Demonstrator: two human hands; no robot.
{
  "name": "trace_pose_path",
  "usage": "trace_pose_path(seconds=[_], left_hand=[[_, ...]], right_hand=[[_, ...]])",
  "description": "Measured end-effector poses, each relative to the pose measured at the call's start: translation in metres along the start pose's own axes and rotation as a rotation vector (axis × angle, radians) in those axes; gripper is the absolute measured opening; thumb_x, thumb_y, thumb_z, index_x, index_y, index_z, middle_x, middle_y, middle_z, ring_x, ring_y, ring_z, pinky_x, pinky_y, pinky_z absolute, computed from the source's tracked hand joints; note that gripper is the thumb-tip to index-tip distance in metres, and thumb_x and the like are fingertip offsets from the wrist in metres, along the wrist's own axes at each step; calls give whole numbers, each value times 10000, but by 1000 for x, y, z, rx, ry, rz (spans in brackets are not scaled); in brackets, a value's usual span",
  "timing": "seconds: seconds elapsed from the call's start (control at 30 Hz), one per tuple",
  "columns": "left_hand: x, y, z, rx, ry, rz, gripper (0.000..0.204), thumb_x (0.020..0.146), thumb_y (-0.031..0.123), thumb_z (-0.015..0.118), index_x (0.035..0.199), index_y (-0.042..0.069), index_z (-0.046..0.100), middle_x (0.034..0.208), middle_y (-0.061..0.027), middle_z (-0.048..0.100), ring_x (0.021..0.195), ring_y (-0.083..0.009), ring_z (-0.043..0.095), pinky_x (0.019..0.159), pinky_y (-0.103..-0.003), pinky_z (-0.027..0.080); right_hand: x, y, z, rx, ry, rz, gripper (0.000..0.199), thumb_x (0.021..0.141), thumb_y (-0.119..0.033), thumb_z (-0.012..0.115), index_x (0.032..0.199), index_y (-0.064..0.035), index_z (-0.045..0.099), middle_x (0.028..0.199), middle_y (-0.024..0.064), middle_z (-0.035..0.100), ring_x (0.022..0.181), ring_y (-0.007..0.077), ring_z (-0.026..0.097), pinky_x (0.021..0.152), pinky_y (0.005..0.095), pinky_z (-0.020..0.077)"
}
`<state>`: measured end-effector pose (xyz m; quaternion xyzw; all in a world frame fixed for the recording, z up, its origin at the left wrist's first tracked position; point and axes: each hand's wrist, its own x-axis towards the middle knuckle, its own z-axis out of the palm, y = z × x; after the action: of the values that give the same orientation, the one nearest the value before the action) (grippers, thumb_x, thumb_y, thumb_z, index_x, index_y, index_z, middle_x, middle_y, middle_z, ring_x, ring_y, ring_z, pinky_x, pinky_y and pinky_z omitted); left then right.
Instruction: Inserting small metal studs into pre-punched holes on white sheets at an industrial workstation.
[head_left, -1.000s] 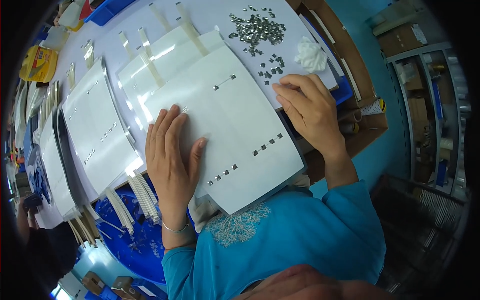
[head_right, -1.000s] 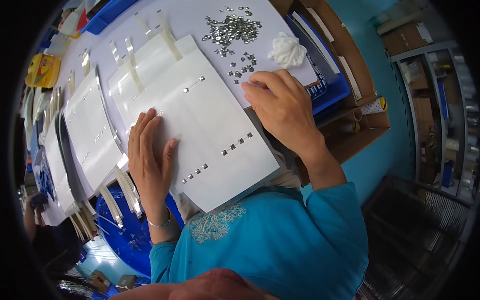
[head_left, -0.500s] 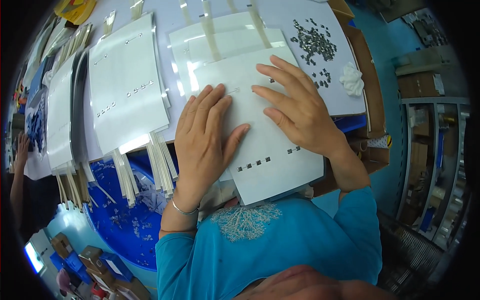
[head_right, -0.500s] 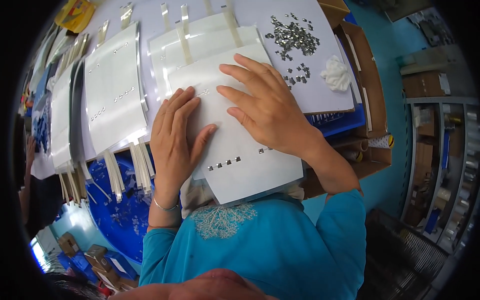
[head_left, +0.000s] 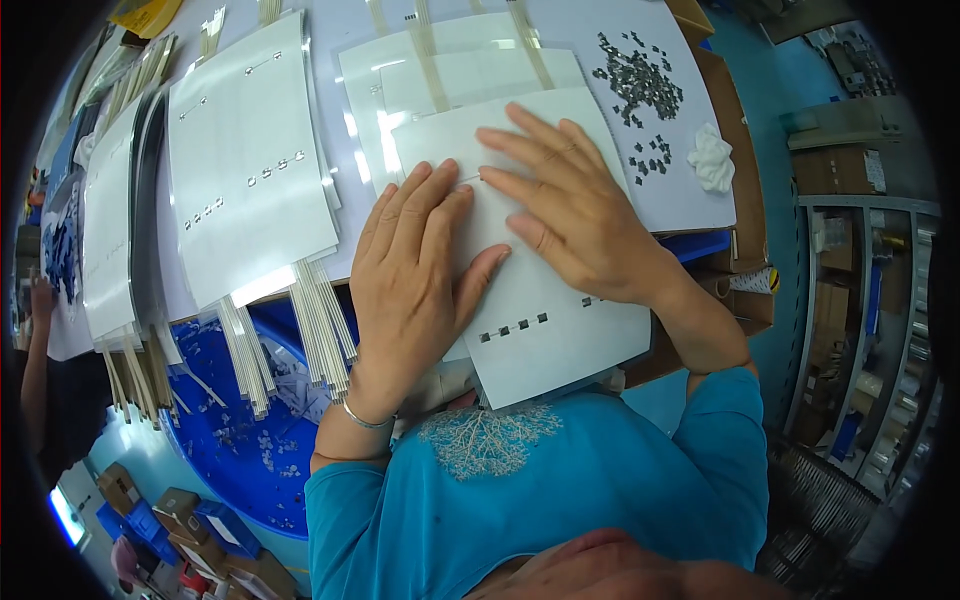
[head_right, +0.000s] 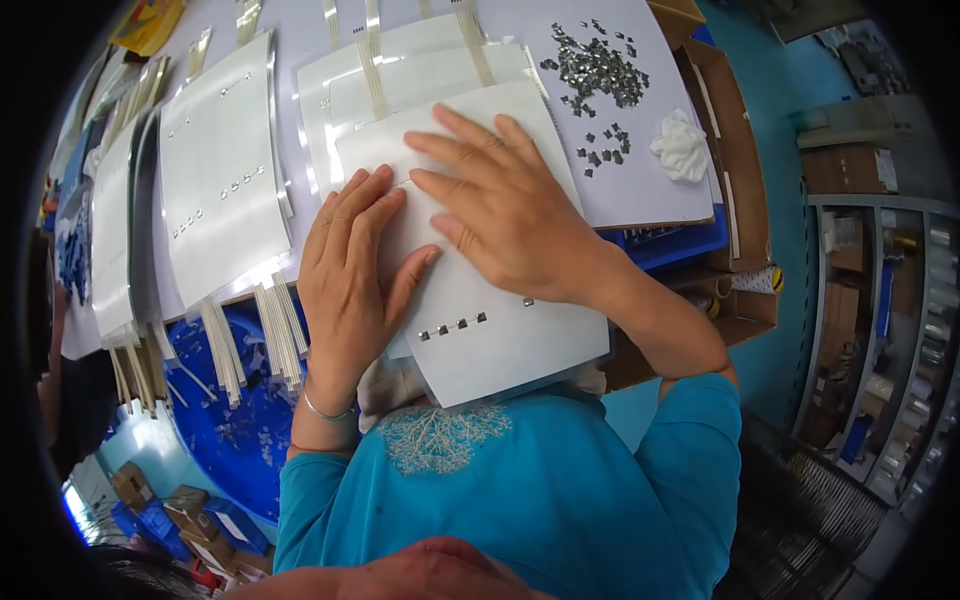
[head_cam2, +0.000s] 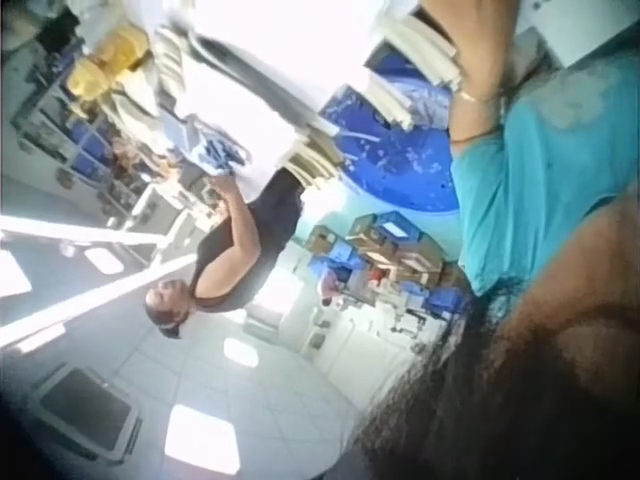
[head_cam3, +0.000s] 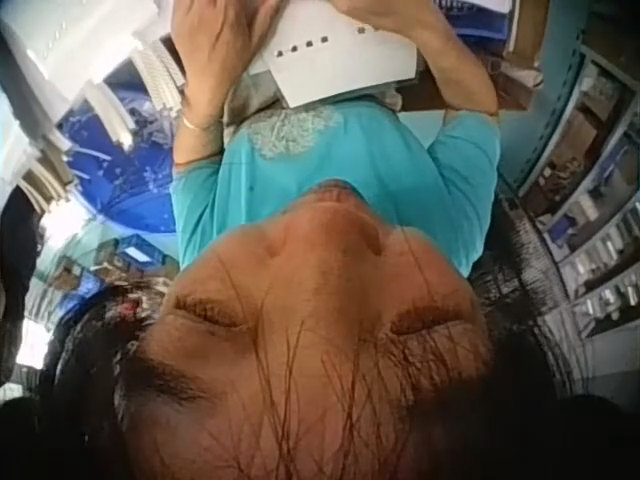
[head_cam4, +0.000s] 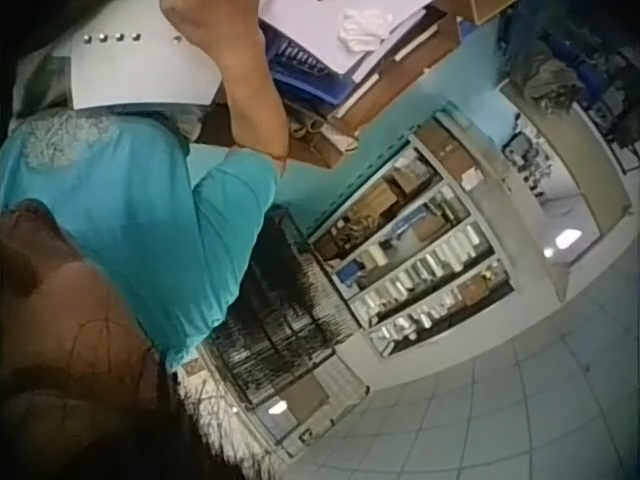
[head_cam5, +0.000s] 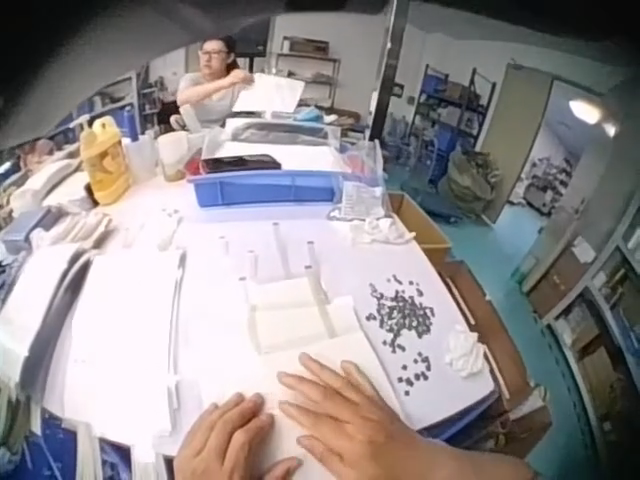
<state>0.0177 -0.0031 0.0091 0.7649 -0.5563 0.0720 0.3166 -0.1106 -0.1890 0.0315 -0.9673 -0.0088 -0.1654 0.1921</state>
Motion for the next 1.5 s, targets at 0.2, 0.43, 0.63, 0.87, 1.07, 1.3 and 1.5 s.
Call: trace_pose_path(seconds=[0.2, 0.43, 0.63, 0.87, 1.07, 1.3, 1.5], left_hand=[[2, 2, -2, 4, -2, 2, 531, 896, 297, 849, 1309, 20, 663, 1434, -160, 663, 1377, -358, 615, 1190, -498, 468], [5, 5, -2, 21, 1, 11, 519, 882, 285, 862, 1287, 25, 666, 1415, -156, 672, 1364, -360, 623, 1177, -500, 475], [5, 3, -3, 50, -33, -5, 601, 899, 347, 840, 1385, 43, 660, 1422, -140, 671, 1359, -350, 623, 1176, -493, 473], [9, 5, -6, 141, -89, 3, 595, 920, 405, 804, 1448, 154, 690, 1397, -108, 667, 1333, -337, 607, 1106, -470, 495], [10, 4, -5, 238, -130, 36, 535, 977, 397, 745, 1473, 205, 687, 1442, -72, 658, 1315, -309, 611, 1098, -451, 492], [-1, 1, 4, 177, -61, 25, 510, 1007, 345, 722, 1482, 169, 672, 1512, -79, 633, 1376, -323, 599, 1146, -463, 484], [-6, -2, -3, 16, 24, 21, 472, 948, 197, 794, 1405, 122, 704, 1450, -135, 662, 1368, -358, 616, 1115, -467, 521]], right_hand=[[-15, 1, -6, -40, 150, 106, 330, 1022, -134, 664, 1328, -37, 741, 1556, 171, 588, 1563, 396, 412, 1247, 616, 302], [1, 4, 3, -350, 131, -111, 396, 893, -240, 811, 1263, -106, 773, 1513, 127, 614, 1495, 351, 504, 1189, 626, 369], [3, 22, -26, -396, 188, -92, 352, 903, -147, 808, 1253, -123, 784, 1413, 118, 676, 1384, 319, 589, 1131, 550, 444], [-77, 23, -32, -43, 512, 462, 226, 977, -7, 743, 1195, -33, 796, 1097, 117, 736, 918, 240, 712, 780, 304, 561], [-86, 22, -28, -166, 488, 343, 200, 962, -12, 764, 1159, -6, 798, 1032, 111, 728, 901, 237, 699, 760, 328, 557], [-83, 19, -32, -292, 354, 296, 224, 928, -7, 777, 1148, -24, 811, 1035, 68, 713, 894, 237, 669, 718, 363, 554], [-87, 28, -27, -165, 424, 292, 235, 950, -15, 761, 1181, -9, 803, 1079, 96, 722, 927, 235, 669, 761, 345, 546]])
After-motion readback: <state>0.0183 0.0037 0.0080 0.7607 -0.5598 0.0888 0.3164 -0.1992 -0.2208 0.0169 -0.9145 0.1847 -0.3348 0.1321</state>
